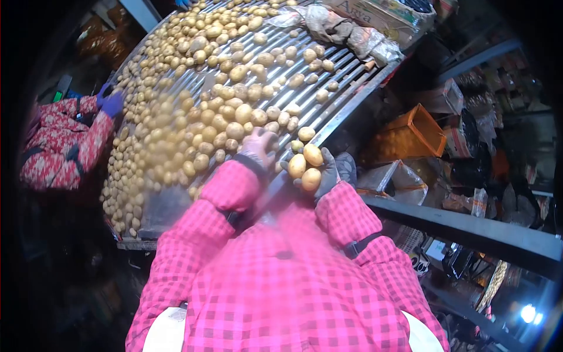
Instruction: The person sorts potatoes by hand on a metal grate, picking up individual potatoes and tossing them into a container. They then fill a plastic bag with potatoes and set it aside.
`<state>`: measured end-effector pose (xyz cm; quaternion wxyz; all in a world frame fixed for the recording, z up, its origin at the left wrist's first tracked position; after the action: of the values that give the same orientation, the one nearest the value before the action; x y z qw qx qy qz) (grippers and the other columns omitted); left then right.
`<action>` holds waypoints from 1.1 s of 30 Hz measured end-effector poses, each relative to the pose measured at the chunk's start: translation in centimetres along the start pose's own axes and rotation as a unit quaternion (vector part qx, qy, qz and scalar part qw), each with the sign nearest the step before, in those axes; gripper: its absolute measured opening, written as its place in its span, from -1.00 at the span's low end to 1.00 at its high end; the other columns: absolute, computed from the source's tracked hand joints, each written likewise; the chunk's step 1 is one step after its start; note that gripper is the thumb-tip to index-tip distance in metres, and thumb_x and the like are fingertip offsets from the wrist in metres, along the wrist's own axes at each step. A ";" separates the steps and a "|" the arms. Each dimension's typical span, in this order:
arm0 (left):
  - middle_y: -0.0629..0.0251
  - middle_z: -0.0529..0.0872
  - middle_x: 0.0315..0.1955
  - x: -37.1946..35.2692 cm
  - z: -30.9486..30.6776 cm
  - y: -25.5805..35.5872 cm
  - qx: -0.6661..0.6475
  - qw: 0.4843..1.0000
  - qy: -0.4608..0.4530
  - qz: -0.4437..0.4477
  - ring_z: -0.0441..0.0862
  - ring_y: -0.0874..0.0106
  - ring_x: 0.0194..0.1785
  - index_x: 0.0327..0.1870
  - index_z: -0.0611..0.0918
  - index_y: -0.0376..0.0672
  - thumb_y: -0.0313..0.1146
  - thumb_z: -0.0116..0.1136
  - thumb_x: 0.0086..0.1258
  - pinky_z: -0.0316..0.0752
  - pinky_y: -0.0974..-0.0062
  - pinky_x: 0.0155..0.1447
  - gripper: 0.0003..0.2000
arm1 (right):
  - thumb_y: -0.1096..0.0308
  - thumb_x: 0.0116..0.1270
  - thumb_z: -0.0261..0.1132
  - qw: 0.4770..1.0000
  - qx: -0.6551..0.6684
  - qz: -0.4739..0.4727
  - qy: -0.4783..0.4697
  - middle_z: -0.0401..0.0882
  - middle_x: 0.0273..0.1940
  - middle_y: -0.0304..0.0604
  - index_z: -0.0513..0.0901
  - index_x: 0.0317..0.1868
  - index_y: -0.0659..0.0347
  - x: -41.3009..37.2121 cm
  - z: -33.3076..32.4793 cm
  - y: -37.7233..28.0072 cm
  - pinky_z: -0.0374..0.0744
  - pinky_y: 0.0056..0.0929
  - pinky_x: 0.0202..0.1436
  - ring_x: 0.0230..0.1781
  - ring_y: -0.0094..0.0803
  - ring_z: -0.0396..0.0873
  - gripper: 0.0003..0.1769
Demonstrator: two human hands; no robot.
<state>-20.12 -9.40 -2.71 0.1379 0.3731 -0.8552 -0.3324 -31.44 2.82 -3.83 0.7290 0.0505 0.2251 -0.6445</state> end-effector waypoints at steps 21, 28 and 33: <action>0.22 0.58 0.04 -1.8 -0.4 -0.7 -0.241 0.961 -0.115 -0.070 0.49 0.45 0.12 0.18 0.46 -0.27 -0.46 0.03 0.35 0.34 0.50 0.23 -0.64 | 0.26 0.21 0.14 0.982 0.170 -0.087 0.011 0.42 -0.20 -0.11 0.42 -0.02 0.18 -22.7 -15.4 -6.3 0.54 -0.45 -0.53 -0.30 -0.26 0.46 -0.66; 0.24 0.59 0.02 -2.1 0.0 -1.1 -0.210 0.965 -0.120 -0.101 0.50 0.47 0.10 0.17 0.46 -0.29 -0.46 0.03 0.37 0.34 0.53 0.23 -0.65 | -0.04 0.31 0.04 0.928 -0.042 -0.354 0.109 0.49 -0.42 -0.07 0.51 -0.24 0.05 -40.1 -26.5 2.2 0.51 -0.41 -0.61 -0.46 -0.24 0.48 -0.65; 0.15 0.59 0.01 -2.3 1.0 -3.9 -0.187 0.979 -0.073 -0.027 0.53 0.35 0.06 0.07 0.54 -0.21 -0.33 0.11 0.29 0.38 0.46 0.16 -0.66 | 0.08 0.21 0.24 0.795 0.059 -0.212 0.565 0.56 -0.34 -0.11 0.54 -0.34 0.16 -37.5 -25.3 4.9 0.58 -0.36 -0.37 -0.35 -0.20 0.55 -0.70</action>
<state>-16.92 -9.19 -6.07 0.1333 0.3380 -0.7757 -0.5159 -35.95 47.21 -12.78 0.3129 0.3995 0.5634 -0.6520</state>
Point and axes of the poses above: each hand's wrist, its own x-axis towards the middle knuckle, its own z-axis out of the palm, y = z × x, the point moved 5 cm from there along x, towards the middle knuckle
